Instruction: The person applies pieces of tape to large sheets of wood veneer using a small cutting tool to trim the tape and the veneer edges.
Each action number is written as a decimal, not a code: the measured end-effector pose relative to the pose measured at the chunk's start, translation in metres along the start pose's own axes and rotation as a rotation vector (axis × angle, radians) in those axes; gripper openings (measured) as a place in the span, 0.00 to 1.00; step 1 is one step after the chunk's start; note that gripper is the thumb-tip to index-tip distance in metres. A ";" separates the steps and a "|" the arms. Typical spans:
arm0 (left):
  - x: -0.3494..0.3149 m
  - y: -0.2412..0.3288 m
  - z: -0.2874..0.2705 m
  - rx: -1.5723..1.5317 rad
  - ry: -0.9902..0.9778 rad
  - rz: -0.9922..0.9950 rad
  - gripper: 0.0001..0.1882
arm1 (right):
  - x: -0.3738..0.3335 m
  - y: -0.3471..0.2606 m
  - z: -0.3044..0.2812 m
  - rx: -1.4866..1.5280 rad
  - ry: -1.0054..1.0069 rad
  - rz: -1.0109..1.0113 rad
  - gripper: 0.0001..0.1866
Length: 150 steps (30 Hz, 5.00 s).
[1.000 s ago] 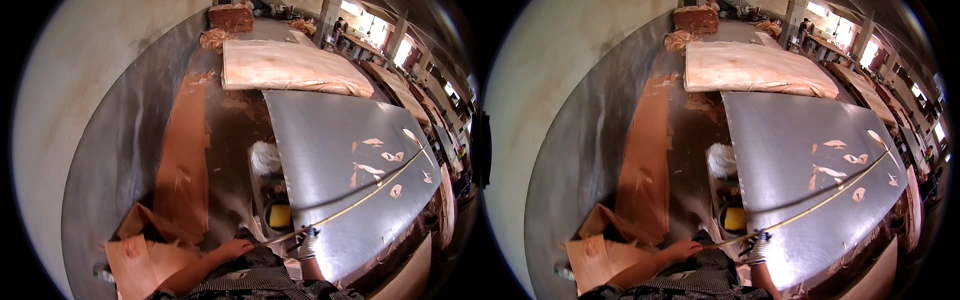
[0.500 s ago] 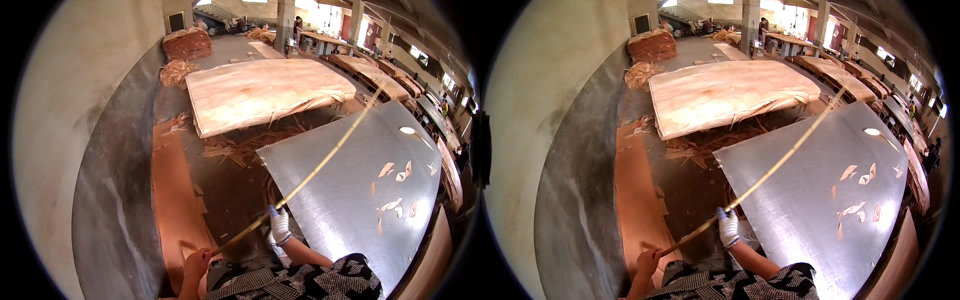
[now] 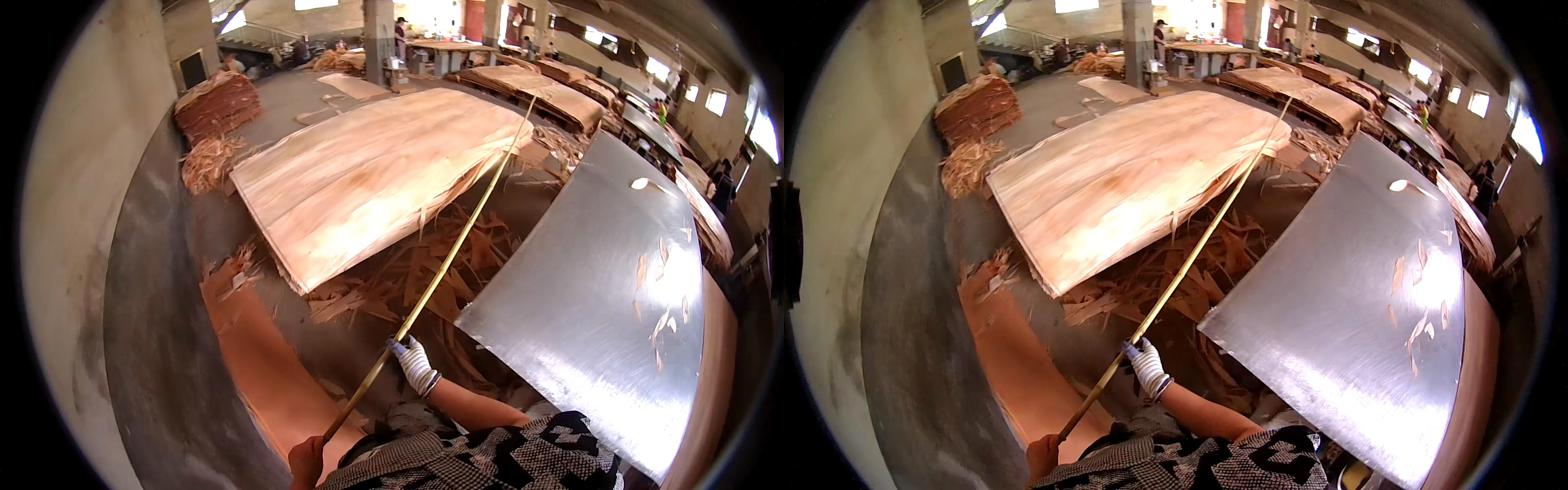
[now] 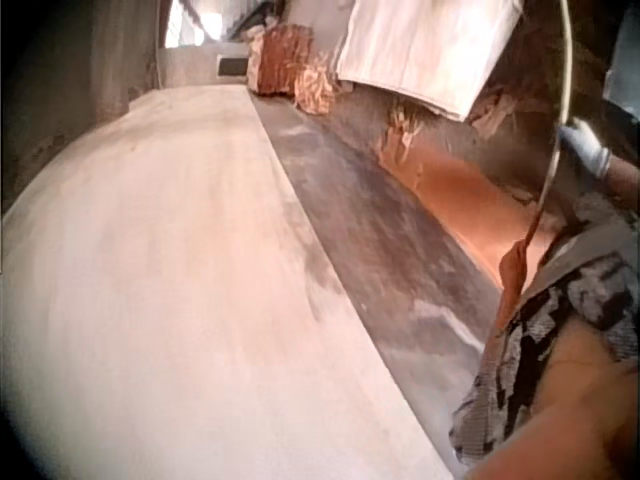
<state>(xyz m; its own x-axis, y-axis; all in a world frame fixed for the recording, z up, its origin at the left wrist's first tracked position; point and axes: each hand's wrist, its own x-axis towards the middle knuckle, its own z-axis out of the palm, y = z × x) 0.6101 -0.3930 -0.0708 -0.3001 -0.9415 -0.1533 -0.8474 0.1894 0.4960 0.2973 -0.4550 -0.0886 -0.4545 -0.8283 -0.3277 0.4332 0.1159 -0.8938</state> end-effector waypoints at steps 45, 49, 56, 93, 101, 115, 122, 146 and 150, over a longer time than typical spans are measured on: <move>0.833 -0.222 -0.130 -0.421 -0.812 -0.224 0.16 | 0.464 0.281 0.279 0.047 0.871 0.833 0.17; 0.845 -0.213 -0.108 -0.365 -0.850 -0.230 0.15 | 0.476 0.385 0.256 -0.132 0.835 0.806 0.18; 0.864 -0.213 -0.084 -0.253 -0.912 -0.102 0.14 | 0.499 0.318 0.280 0.224 0.820 0.804 0.06; 0.906 -0.051 -0.099 -0.612 -1.709 -0.319 0.22 | 0.487 0.059 0.497 0.509 1.242 -0.144 0.26; 0.990 -0.076 -0.124 -0.152 -1.168 0.515 0.11 | 0.453 0.158 0.471 0.140 0.990 0.551 0.11; 1.161 -0.120 -0.222 -0.422 -1.240 0.168 0.10 | 0.658 0.231 0.573 -0.547 0.388 0.279 0.16; 1.307 -0.147 -0.269 -0.462 -1.177 0.060 0.11 | 0.670 0.184 0.657 -0.591 0.875 0.455 0.18; 1.274 -0.337 -0.216 -1.620 -0.948 -0.638 0.29 | 0.565 -0.047 0.621 0.509 1.081 0.097 0.06; 1.287 -0.337 -0.211 -1.657 -0.711 -0.691 0.20 | 0.529 -0.060 0.592 0.329 1.214 0.047 0.06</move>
<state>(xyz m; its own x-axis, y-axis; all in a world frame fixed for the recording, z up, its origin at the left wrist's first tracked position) 0.6024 -1.7275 -0.2549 -0.6040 -0.3766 -0.7024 0.1885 -0.9238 0.3331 0.4915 -1.2248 -0.0273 -0.7790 0.2303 -0.5833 0.5623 -0.1552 -0.8122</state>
